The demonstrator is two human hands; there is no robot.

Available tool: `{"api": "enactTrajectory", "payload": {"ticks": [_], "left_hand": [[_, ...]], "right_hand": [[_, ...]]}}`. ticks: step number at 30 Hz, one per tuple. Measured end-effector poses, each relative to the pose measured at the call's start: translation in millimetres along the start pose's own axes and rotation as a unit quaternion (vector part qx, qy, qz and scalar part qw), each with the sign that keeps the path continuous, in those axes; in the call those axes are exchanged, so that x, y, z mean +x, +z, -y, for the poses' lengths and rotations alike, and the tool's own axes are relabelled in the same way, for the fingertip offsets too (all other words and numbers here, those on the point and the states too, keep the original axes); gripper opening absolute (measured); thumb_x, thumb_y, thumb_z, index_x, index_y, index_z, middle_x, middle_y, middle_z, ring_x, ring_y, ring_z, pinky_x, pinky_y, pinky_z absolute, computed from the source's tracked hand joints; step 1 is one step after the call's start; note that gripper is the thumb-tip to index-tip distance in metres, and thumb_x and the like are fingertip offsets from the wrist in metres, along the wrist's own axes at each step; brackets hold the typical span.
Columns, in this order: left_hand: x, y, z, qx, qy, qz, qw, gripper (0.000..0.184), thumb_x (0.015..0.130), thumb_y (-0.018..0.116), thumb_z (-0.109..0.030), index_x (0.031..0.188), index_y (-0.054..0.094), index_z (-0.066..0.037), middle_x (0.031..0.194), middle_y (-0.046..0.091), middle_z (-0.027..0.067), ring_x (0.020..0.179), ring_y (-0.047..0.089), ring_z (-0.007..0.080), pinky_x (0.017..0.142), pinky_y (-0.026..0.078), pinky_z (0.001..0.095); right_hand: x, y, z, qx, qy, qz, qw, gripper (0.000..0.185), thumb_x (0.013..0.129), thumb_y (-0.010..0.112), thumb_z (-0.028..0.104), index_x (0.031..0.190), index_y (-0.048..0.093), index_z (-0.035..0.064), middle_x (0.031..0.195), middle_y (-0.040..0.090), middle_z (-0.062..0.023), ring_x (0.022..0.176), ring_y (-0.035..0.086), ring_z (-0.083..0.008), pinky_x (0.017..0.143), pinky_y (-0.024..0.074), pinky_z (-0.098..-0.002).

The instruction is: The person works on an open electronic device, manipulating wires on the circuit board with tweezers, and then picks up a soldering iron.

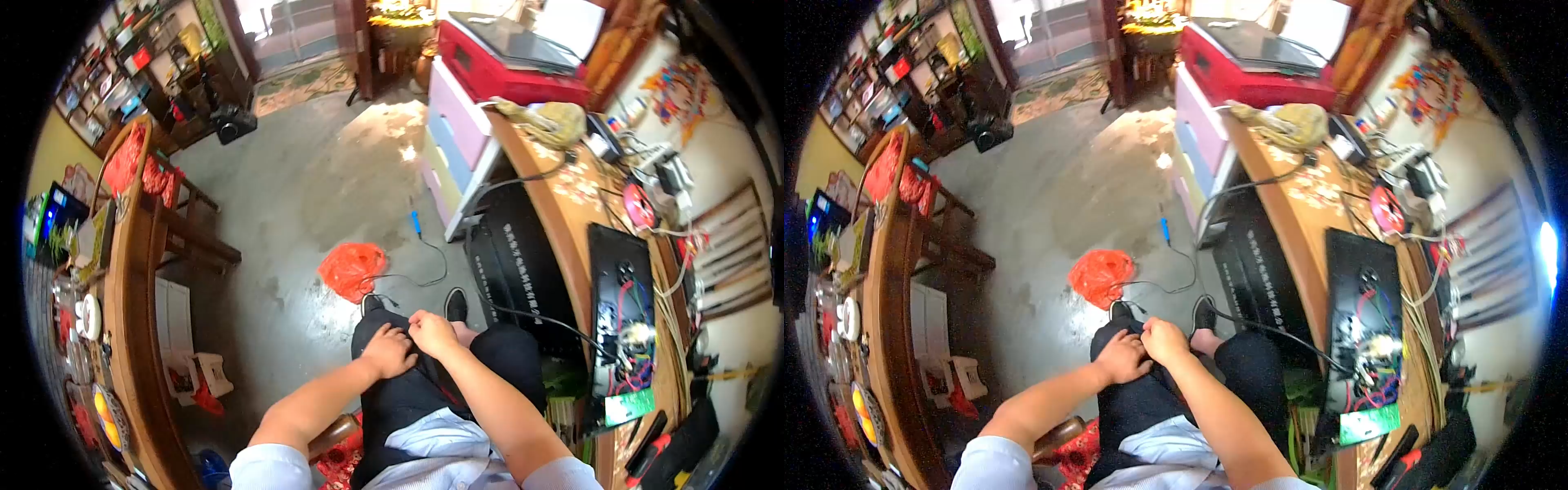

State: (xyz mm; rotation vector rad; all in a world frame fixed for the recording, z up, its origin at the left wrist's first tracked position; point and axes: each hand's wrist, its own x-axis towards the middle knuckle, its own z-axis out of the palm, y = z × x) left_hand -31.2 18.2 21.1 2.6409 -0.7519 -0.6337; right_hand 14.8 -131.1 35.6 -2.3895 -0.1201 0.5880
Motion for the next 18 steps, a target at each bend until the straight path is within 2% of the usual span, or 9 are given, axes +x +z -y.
{"api": "enactTrajectory", "payload": {"ticks": [2, 3, 4, 8, 11, 12, 15, 16, 18], "left_hand": [[2.0, 7.8, 0.0, -0.044, -0.019, -0.063, 0.997, 0.041, 0.083, 0.054, -0.038, 0.104, 0.067, -0.005, 0.107, 0.065, 0.0161, 0.112, 0.056, 0.0294, 0.108, 0.030, 0.0452], [4.0, 11.4, 2.5, -0.066, -0.023, -0.116, 0.991, 0.035, 0.082, 0.054, -0.036, 0.093, 0.069, -0.006, 0.096, 0.067, 0.0151, 0.102, 0.060, 0.0288, 0.106, 0.033, 0.0432], [8.7, 11.8, 6.4, -0.094, -0.037, -0.118, 0.988, 0.032, 0.082, 0.055, -0.034, 0.087, 0.069, -0.006, 0.091, 0.067, 0.0143, 0.097, 0.061, 0.0284, 0.104, 0.034, 0.0422], [13.1, 13.1, 16.2, -0.124, -0.061, -0.174, 0.975, 0.030, 0.080, 0.057, -0.030, 0.064, 0.066, -0.006, 0.072, 0.065, 0.0100, 0.083, 0.062, 0.0264, 0.095, 0.041, 0.0400], [16.7, 16.3, 23.7, -0.162, -0.062, -0.202, 0.964, 0.027, 0.079, 0.059, -0.027, 0.063, 0.065, -0.007, 0.070, 0.063, 0.0081, 0.080, 0.062, 0.0252, 0.096, 0.041, 0.0397], [16.9, 15.6, 27.2, -0.183, -0.059, -0.203, 0.960, 0.025, 0.079, 0.061, -0.026, 0.063, 0.065, -0.007, 0.071, 0.063, 0.0073, 0.080, 0.062, 0.0241, 0.096, 0.042, 0.0393], [20.3, 19.0, 32.8, -0.212, -0.044, -0.242, 0.946, 0.020, 0.075, 0.066, -0.023, 0.063, 0.065, -0.008, 0.071, 0.063, 0.0052, 0.082, 0.062, 0.0220, 0.095, 0.044, 0.0390], [20.5, 18.1, 33.0, -0.228, -0.052, -0.240, 0.942, 0.018, 0.074, 0.067, -0.022, 0.063, 0.065, -0.008, 0.072, 0.064, 0.0048, 0.083, 0.063, 0.0210, 0.094, 0.045, 0.0386], [22.6, 17.2, 36.1, -0.241, -0.057, -0.237, 0.939, 0.017, 0.074, 0.067, -0.022, 0.062, 0.065, -0.009, 0.071, 0.063, 0.0041, 0.082, 0.063, 0.0204, 0.094, 0.044, 0.0372]], "right_hand": [[25.4, 17.0, -3.2, -0.001, 0.011, 0.031, 0.999, 0.024, 0.083, 0.058, 0.020, 0.101, 0.067, 0.0070, 0.094, 0.069, -0.0171, 0.092, 0.066, -0.0337, 0.083, 0.0510, -0.0420], [39.2, 23.9, -3.4, -0.011, 0.049, 0.051, 0.997, 0.024, 0.082, 0.058, 0.020, 0.101, 0.067, 0.0069, 0.095, 0.069, -0.0173, 0.093, 0.066, -0.0340, 0.083, 0.0507, -0.0418], [51.0, 33.2, -6.4, -0.021, 0.088, 0.074, 0.993, 0.025, 0.082, 0.059, 0.021, 0.101, 0.067, 0.0069, 0.096, 0.069, -0.0174, 0.094, 0.065, -0.0342, 0.084, 0.0505, -0.0416], [109.1, 75.0, -36.9, -0.072, 0.093, 0.101, 0.988, 0.027, 0.080, 0.060, 0.021, 0.101, 0.067, 0.0066, 0.100, 0.069, -0.0173, 0.097, 0.064, -0.0347, 0.087, 0.0498, -0.0407], [149.3, 97.8, -60.9, -0.068, 0.075, 0.137, 0.985, 0.026, 0.080, 0.060, 0.021, 0.100, 0.068, 0.0065, 0.099, 0.069, -0.0173, 0.098, 0.064, -0.0349, 0.087, 0.0496, -0.0404], [164.1, 112.6, -78.9, -0.074, 0.092, 0.169, 0.979, 0.033, 0.080, 0.060, 0.021, 0.109, 0.066, 0.0073, 0.107, 0.067, -0.0175, 0.103, 0.063, -0.0337, 0.091, 0.0485, -0.0394], [193.5, 141.5, -97.2, -0.112, 0.154, 0.208, 0.959, 0.045, 0.080, 0.059, 0.021, 0.124, 0.059, 0.0087, 0.118, 0.063, -0.0174, 0.111, 0.060, -0.0316, 0.095, 0.0464, -0.0386], [203.9, 148.8, -98.8, -0.115, 0.162, 0.258, 0.945, 0.058, 0.081, 0.059, 0.020, 0.137, 0.048, 0.0105, 0.129, 0.057, -0.0176, 0.119, 0.055, -0.0312, 0.101, 0.0430, -0.0383], [221.3, 170.6, -95.5, -0.123, 0.165, 0.271, 0.940, 0.058, 0.082, 0.058, 0.020, 0.138, 0.046, 0.0107, 0.131, 0.055, -0.0181, 0.121, 0.053, -0.0314, 0.103, 0.0415, -0.0382]]}}
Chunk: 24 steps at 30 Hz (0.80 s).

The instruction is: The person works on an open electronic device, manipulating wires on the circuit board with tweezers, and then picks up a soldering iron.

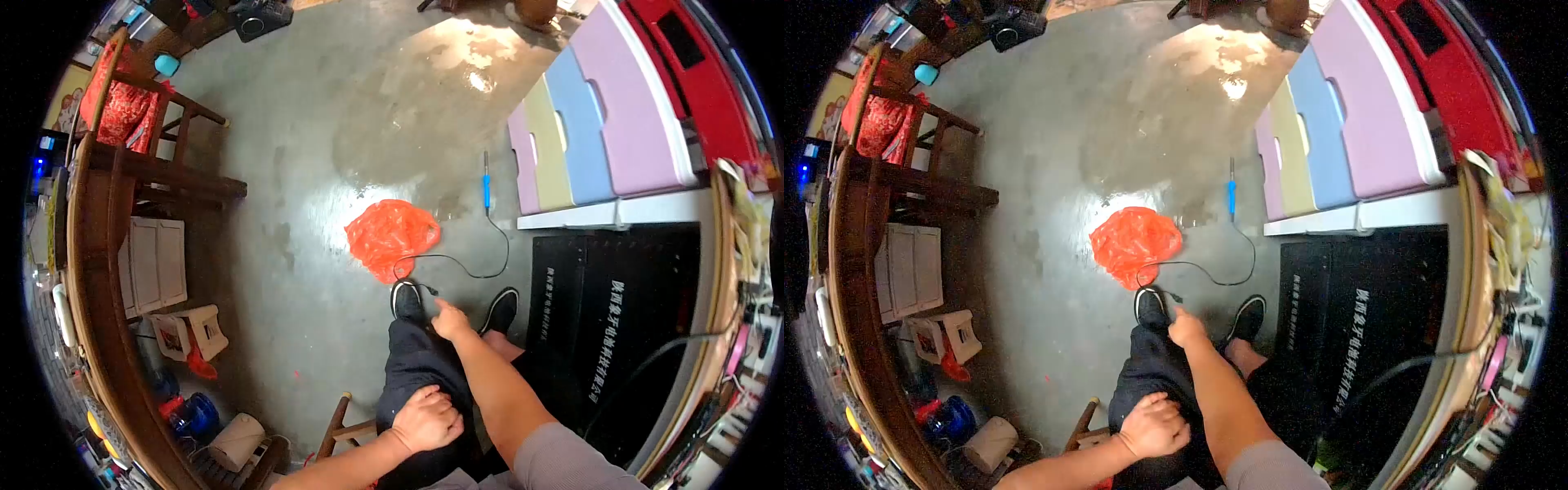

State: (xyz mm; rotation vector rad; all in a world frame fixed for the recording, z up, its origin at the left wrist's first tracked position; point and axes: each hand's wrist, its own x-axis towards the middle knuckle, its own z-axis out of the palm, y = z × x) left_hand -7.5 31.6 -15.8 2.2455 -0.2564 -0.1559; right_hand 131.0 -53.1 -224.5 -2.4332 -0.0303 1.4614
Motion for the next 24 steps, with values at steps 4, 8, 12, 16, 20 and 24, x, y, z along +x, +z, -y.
{"api": "enactTrajectory", "payload": {"ticks": [4, 8, 12, 16, 20, 24], "left_hand": [[-0.7, 0.6, 5.2, -0.029, -0.021, 0.013, 0.999, 0.017, 0.074, 0.068, -0.023, 0.063, 0.066, -0.010, 0.072, 0.064, 0.0031, 0.083, 0.063, 0.0185, 0.095, 0.044, 0.0346], [-4.3, 3.3, 10.5, -0.052, -0.034, 0.003, 0.998, 0.018, 0.074, 0.069, -0.024, 0.062, 0.065, -0.011, 0.074, 0.064, 0.0029, 0.085, 0.063, 0.0180, 0.095, 0.044, 0.0332], [-5.2, -4.9, 10.8, -0.085, -0.025, -0.014, 0.996, 0.017, 0.072, 0.072, -0.022, 0.067, 0.062, -0.009, 0.073, 0.060, 0.0074, 0.083, 0.061, 0.0276, 0.092, 0.046, 0.0428], [-1.5, -5.5, 9.9, -0.109, -0.053, 0.011, 0.993, 0.016, 0.072, 0.071, -0.021, 0.066, 0.061, -0.009, 0.073, 0.060, 0.0078, 0.082, 0.062, 0.0271, 0.091, 0.048, 0.0422], [9.9, -6.9, 12.9, -0.087, -0.027, -0.049, 0.995, 0.016, 0.070, 0.071, -0.020, 0.065, 0.060, -0.009, 0.072, 0.060, 0.0076, 0.079, 0.061, 0.0258, 0.090, 0.048, 0.0423], [16.6, -15.2, 9.9, -0.050, -0.034, 0.002, 0.998, 0.016, 0.069, 0.071, -0.019, 0.062, 0.059, -0.010, 0.071, 0.059, 0.0076, 0.074, 0.059, 0.0247, 0.090, 0.047, 0.0416]], "right_hand": [[49.1, 9.2, 16.9, 0.004, -0.037, 0.022, 0.999, 0.063, 0.085, 0.056, 0.019, 0.143, 0.037, 0.0079, 0.144, 0.042, -0.0186, 0.131, 0.043, -0.0320, 0.108, 0.0364, -0.0390], [92.3, 18.9, 26.9, -0.021, -0.088, 0.041, 0.995, 0.066, 0.084, 0.054, 0.016, 0.145, 0.032, 0.0042, 0.149, 0.034, -0.0188, 0.135, 0.038, -0.0326, 0.111, 0.0330, -0.0397], [126.2, 45.1, 27.0, -0.009, -0.125, 0.047, 0.991, 0.072, 0.082, 0.054, 0.011, 0.148, 0.026, 0.0048, 0.149, 0.033, -0.0208, 0.137, 0.035, -0.0337, 0.112, 0.0313, -0.0389], [145.0, 52.3, 28.2, 0.020, -0.074, 0.100, 0.992, 0.089, 0.076, 0.063, 0.009, 0.151, 0.016, 0.0057, 0.149, 0.032, -0.0227, 0.136, 0.037, -0.0349, 0.111, 0.0329, -0.0387], [145.3, 48.0, 20.4, -0.079, -0.021, 0.108, 0.991, 0.069, 0.082, 0.056, 0.013, 0.147, 0.032, 0.0123, 0.135, 0.052, -0.0201, 0.121, 0.053, -0.0371, 0.102, 0.0421, -0.0453], [126.5, 30.3, -1.2, -0.231, -0.089, 0.057, 0.967, 0.026, 0.085, 0.057, 0.020, 0.104, 0.068, 0.0060, 0.102, 0.068, -0.0205, 0.100, 0.066, -0.0312, 0.086, 0.0530, -0.0403]]}}
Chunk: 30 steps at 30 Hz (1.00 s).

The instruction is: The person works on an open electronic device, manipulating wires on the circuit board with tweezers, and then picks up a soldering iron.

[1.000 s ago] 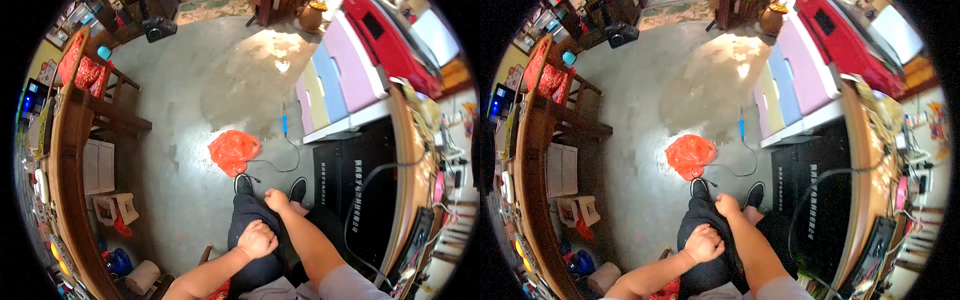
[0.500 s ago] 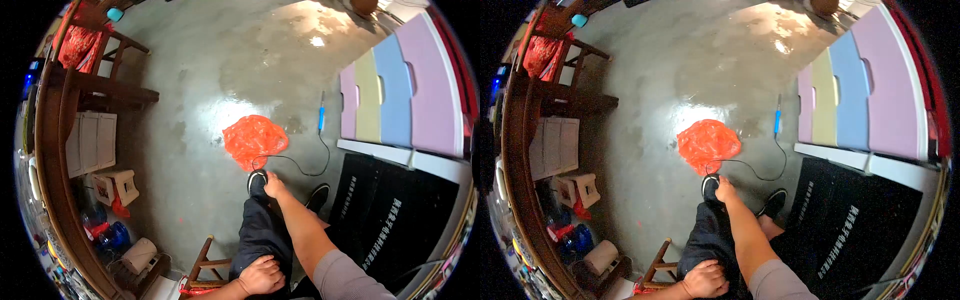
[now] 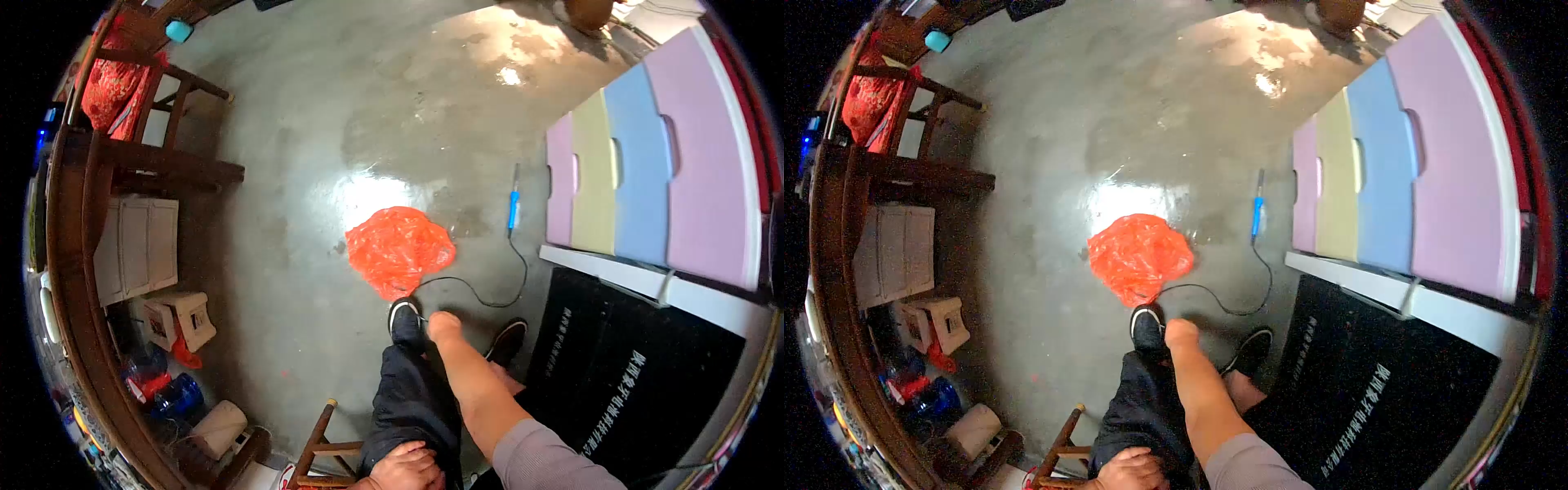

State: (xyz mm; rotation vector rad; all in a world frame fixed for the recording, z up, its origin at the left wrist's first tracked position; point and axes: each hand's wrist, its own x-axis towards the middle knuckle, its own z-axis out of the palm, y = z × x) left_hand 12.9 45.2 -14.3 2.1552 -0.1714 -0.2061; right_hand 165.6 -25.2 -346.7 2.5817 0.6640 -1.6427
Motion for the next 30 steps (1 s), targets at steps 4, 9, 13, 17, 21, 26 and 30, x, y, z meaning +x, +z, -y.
{"api": "enactTrajectory", "payload": {"ticks": [4, 9, 13, 17, 21, 26, 30], "left_hand": [[-0.9, 3.9, -8.6, 0.058, -0.023, 0.043, 0.997, 0.017, 0.067, 0.073, -0.021, 0.061, 0.060, -0.010, 0.070, 0.060, 0.0076, 0.079, 0.060, 0.0261, 0.094, 0.045, 0.0420], [-13.9, 16.5, -3.3, 0.103, 0.022, 0.020, 0.994, 0.027, 0.077, 0.063, -0.028, 0.057, 0.064, -0.010, 0.067, 0.065, 0.0040, 0.073, 0.063, 0.0191, 0.086, 0.045, 0.0328], [-24.4, 38.6, 17.3, 0.134, 0.066, 0.031, 0.988, 0.031, 0.079, 0.060, -0.037, 0.067, 0.069, -0.010, 0.073, 0.068, 0.0095, 0.076, 0.065, 0.0257, 0.083, 0.045, 0.0402], [-23.4, 30.1, -8.6, 0.172, 0.086, -0.024, 0.981, 0.037, 0.083, 0.055, -0.041, 0.075, 0.070, -0.009, 0.081, 0.069, 0.0137, 0.082, 0.066, 0.0292, 0.080, 0.047, 0.0430], [-25.2, 27.7, -3.4, 0.208, -0.005, 0.059, 0.976, 0.036, 0.084, 0.055, -0.039, 0.086, 0.069, -0.005, 0.088, 0.068, 0.0184, 0.084, 0.065, 0.0346, 0.083, 0.048, 0.0446], [44.0, -0.8, 74.2, -0.124, -0.024, -0.155, 0.980, 0.032, 0.081, 0.058, 0.000, 0.112, 0.049, -0.002, 0.083, 0.058, 0.0063, 0.065, 0.055, 0.0142, 0.057, 0.048, 0.0305], [97.7, -89.7, -46.8, -0.238, -0.054, -0.206, 0.948, 0.082, 0.080, 0.071, -0.007, 0.145, 0.021, -0.002, 0.074, 0.058, 0.0058, 0.054, 0.052, 0.0124, 0.046, 0.044, 0.0276]], "right_hand": [[-52.6, -40.8, 15.1, 0.066, 0.012, -0.163, 0.984, 0.033, 0.088, 0.056, 0.036, 0.094, 0.066, 0.0057, 0.089, 0.070, -0.0176, 0.085, 0.068, -0.0342, 0.077, 0.0539, -0.0444], [-143.7, -109.7, 62.4, 0.208, 0.092, -0.343, 0.912, 0.041, 0.091, 0.044, 0.042, 0.091, 0.063, 0.0055, 0.083, 0.069, -0.0197, 0.080, 0.067, -0.0383, 0.073, 0.0518, -0.0499], [-247.7, -174.3, 108.0, 0.362, 0.080, -0.536, 0.759, 0.033, 0.092, 0.049, 0.037, 0.093, 0.057, 0.0055, 0.073, 0.067, -0.0182, 0.070, 0.066, -0.0393, 0.063, 0.0509, -0.0512], [-392.6, -227.9, 132.8, 0.482, -0.074, -0.629, 0.605, 0.022, 0.092, 0.055, 0.029, 0.094, 0.059, 0.0067, 0.080, 0.067, -0.0172, 0.075, 0.067, -0.0343, 0.064, 0.0503, -0.0455], [-513.3, -267.1, 126.0, 0.488, -0.152, -0.634, 0.581, 0.026, 0.094, 0.051, 0.027, 0.089, 0.057, 0.0013, 0.075, 0.064, -0.0172, 0.072, 0.064, -0.0369, 0.064, 0.0482, -0.0448], [-620.4, -283.7, 101.1, 0.292, -0.212, -0.672, 0.647, 0.029, 0.094, 0.048, 0.027, 0.088, 0.057, 0.0004, 0.078, 0.064, -0.0202, 0.078, 0.063, -0.0401, 0.068, 0.0479, -0.0469], [-686.0, -281.5, 98.8, 0.206, -0.219, -0.702, 0.645, 0.030, 0.091, 0.048, 0.028, 0.087, 0.059, 0.0008, 0.085, 0.065, -0.0229, 0.086, 0.062, -0.0416, 0.077, 0.0479, -0.0504]]}}
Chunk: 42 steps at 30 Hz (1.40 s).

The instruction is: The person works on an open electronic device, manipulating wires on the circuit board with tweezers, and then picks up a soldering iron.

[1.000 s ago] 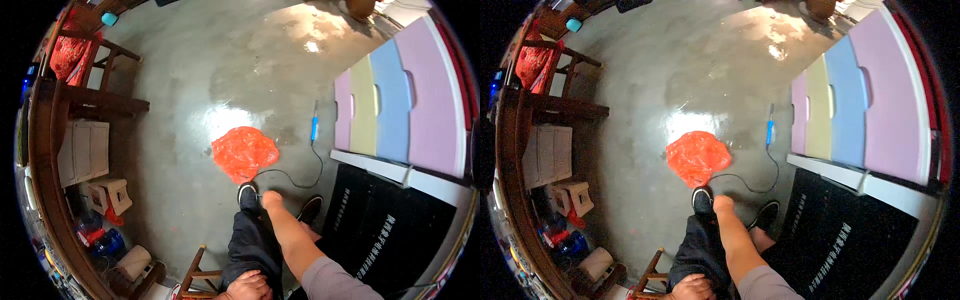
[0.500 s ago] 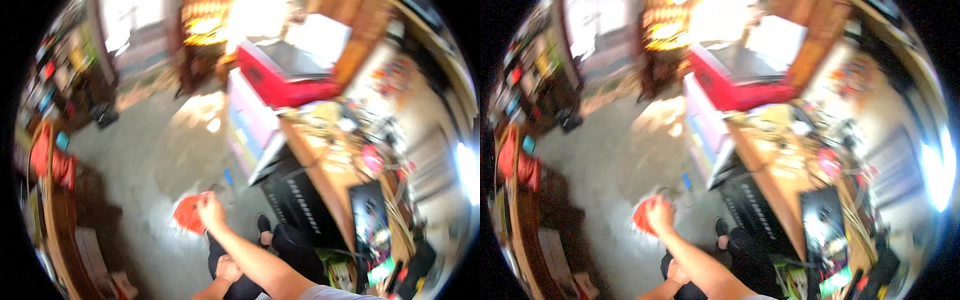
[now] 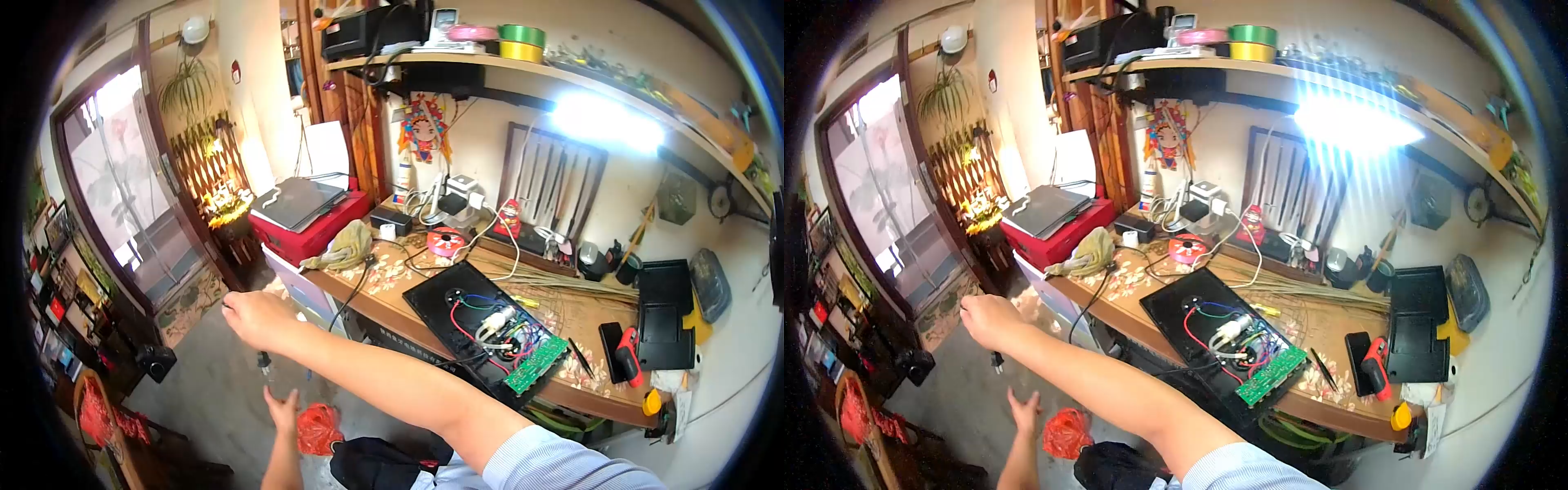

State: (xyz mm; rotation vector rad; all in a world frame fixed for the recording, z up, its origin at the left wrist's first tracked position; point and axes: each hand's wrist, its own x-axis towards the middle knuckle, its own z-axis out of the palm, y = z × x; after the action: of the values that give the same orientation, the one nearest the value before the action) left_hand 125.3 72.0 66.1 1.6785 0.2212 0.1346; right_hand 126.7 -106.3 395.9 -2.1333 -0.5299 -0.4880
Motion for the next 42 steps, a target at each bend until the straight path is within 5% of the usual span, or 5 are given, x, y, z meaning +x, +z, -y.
{"api": "enactTrajectory", "payload": {"ticks": [5, 8, 23, 29, 42], "left_hand": [[28.1, 40.1, -102.0, -0.022, -0.012, 0.079, 0.997, 0.063, 0.089, 0.066, -0.026, 0.138, 0.037, 0.000, 0.068, 0.058, 0.0066, 0.049, 0.052, 0.0143, 0.045, 0.045, 0.0282], [44.9, 49.9, -94.4, 0.041, -0.057, 0.113, 0.991, 0.045, 0.096, 0.053, -0.041, 0.095, 0.062, 0.003, 0.068, 0.060, 0.0088, 0.050, 0.055, 0.0154, 0.049, 0.048, 0.0295], [32.4, -8.7, -57.1, 0.156, -0.087, 0.018, 0.984, 0.025, 0.094, 0.054, -0.022, 0.093, 0.060, 0.002, 0.072, 0.065, 0.0116, 0.055, 0.062, 0.0174, 0.049, 0.051, 0.0310], [44.1, -30.8, -45.3, 0.158, -0.100, 0.020, 0.982, 0.024, 0.092, 0.056, -0.021, 0.089, 0.062, 0.001, 0.073, 0.064, 0.0111, 0.059, 0.063, 0.0186, 0.051, 0.052, 0.0322], [76.3, -148.3, -69.7, 0.292, -0.079, -0.113, 0.946, 0.031, 0.098, 0.051, -0.024, 0.080, 0.056, 0.000, 0.058, 0.055, 0.0083, 0.046, 0.055, 0.0189, 0.042, 0.044, 0.0317]], "right_hand": [[-5.6, -26.4, -1.3, -0.072, -0.051, 0.053, 0.995, 0.028, 0.086, 0.052, 0.028, 0.086, 0.064, 0.0036, 0.087, 0.066, -0.0206, 0.088, 0.064, -0.0399, 0.081, 0.0491, -0.0501], [-17.9, -45.8, -5.8, -0.124, -0.054, 0.089, 0.987, 0.028, 0.087, 0.050, 0.029, 0.094, 0.069, 0.0087, 0.092, 0.068, -0.0181, 0.091, 0.064, -0.0366, 0.080, 0.0503, -0.0480], [-48.7, -185.3, 37.3, -0.071, -0.248, -0.122, 0.959, 0.029, 0.094, 0.052, 0.031, 0.093, 0.064, 0.0038, 0.085, 0.064, -0.0175, 0.083, 0.062, -0.0371, 0.073, 0.0489, -0.0460], [-68.2, -285.4, 34.3, -0.335, -0.367, -0.165, 0.852, 0.014, 0.080, 0.068, 0.007, 0.093, 0.062, 0.0063, 0.082, 0.059, -0.0079, 0.076, 0.060, -0.0259, 0.064, 0.0478, -0.0333], [-128.3, -417.8, -47.2, -0.651, 0.151, -0.069, 0.741, 0.032, 0.097, 0.047, 0.032, 0.095, 0.069, 0.0082, 0.073, 0.065, -0.0169, 0.071, 0.064, -0.0307, 0.067, 0.0507, -0.0398]]}}
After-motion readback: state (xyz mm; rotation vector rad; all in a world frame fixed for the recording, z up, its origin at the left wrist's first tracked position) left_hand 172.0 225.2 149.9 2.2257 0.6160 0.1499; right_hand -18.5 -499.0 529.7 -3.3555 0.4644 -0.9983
